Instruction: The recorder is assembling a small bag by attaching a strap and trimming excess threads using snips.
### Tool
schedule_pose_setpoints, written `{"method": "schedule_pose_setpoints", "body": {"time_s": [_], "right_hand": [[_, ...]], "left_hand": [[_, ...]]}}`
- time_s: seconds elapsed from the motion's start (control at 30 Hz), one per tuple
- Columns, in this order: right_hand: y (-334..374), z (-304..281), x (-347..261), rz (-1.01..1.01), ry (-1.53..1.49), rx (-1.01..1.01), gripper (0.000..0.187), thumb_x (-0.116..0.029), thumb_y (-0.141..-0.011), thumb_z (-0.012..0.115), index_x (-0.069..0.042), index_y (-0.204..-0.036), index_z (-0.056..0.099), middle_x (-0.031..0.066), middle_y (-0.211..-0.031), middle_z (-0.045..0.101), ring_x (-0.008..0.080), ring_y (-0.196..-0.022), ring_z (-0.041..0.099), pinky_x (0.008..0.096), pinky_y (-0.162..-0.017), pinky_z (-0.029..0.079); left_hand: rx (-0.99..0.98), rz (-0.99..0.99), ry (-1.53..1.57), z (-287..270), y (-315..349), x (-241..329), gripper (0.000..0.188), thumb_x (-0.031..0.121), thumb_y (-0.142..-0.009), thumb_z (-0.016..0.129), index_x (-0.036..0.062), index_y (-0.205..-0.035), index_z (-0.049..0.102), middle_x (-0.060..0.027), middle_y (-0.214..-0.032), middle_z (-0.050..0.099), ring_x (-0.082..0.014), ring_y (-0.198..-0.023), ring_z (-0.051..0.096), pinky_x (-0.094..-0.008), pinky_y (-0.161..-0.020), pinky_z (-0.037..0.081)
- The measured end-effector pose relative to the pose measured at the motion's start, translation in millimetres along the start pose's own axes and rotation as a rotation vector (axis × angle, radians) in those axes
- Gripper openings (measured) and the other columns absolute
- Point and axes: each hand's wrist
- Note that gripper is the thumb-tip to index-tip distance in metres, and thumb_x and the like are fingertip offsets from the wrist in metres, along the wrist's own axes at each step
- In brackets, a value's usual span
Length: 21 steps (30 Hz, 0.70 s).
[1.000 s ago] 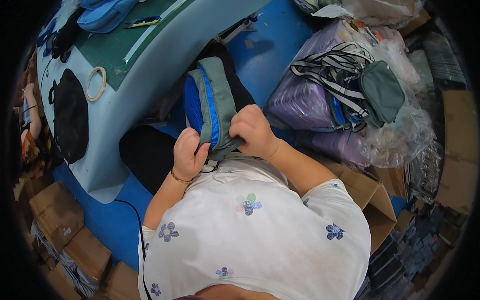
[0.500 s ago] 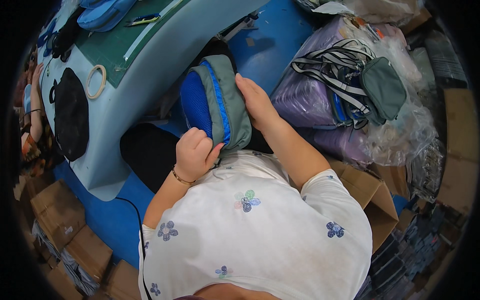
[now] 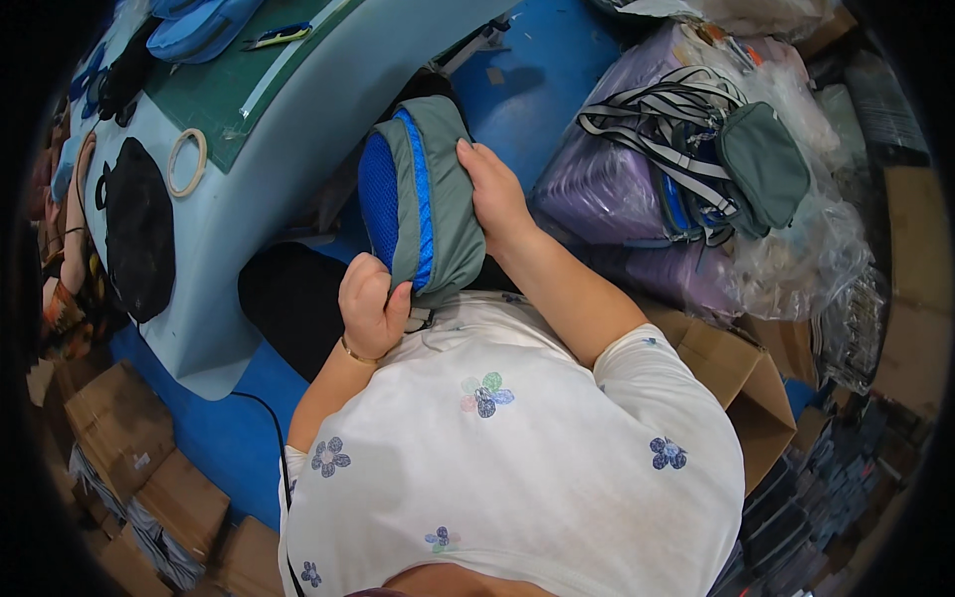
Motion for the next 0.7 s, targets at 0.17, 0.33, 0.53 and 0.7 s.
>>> {"method": "schedule_pose_setpoints", "body": {"time_s": [0.17,0.33,0.53,0.7], "right_hand": [[-4.5,2.4,-0.5,0.057,-0.028,-0.08,0.036,-0.03,-0.098,0.042,-0.003,-0.119,0.052,0.0077,-0.11,0.062,0.0168,-0.097,0.06,0.0309,-0.087,0.047],[-5.2,-10.1,18.0,0.101,0.009,-0.207,0.034,-0.032,-0.099,0.039,-0.005,-0.115,0.053,0.0058,-0.103,0.062,0.0151,-0.091,0.06,0.0301,-0.082,0.048],[14.8,-4.1,42.4,-0.171,0.384,-0.364,0.027,-0.031,-0.098,0.046,-0.006,-0.103,0.055,0.0004,-0.088,0.056,0.0088,-0.081,0.053,0.023,-0.074,0.044],[23.7,3.2,45.3,-0.24,0.775,-0.506,0.024,-0.016,-0.093,0.056,-0.001,-0.112,0.055,0.0024,-0.1,0.054,0.0126,-0.092,0.053,0.0251,-0.085,0.041]], "left_hand": [[0.071,-0.049,0.024,-3.0,0.7,-6.1,0.026,0.013,-0.084,0.062,0.0009,-0.07,0.044,-0.0141,-0.067,0.042,-0.0313,-0.058,0.042,-0.0377,-0.05,0.034],[0.137,-0.221,0.035,-6.3,10.6,-11.7,0.021,0.014,-0.093,0.049,-0.0001,-0.079,0.047,-0.009,-0.071,0.041,-0.0194,-0.062,0.04,-0.0287,-0.056,0.033],[0.366,-0.694,0.261,-6.5,10.4,-15.0,0.025,0.017,-0.099,0.044,0.0022,-0.079,0.048,0.0029,-0.072,0.037,-0.0057,-0.066,0.03,-0.0221,-0.057,0.026],[0.688,-0.981,0.89,-5.9,8.6,-28.0,0.035,0.03,-0.101,0.038,0.0017,-0.106,0.057,-0.0063,-0.102,0.062,-0.0148,-0.091,0.058,-0.0278,-0.082,0.046]]}}
Point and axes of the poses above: each hand's wrist, its own y-axis away from the middle knuckle, its own z-axis out of the palm, x = y × z
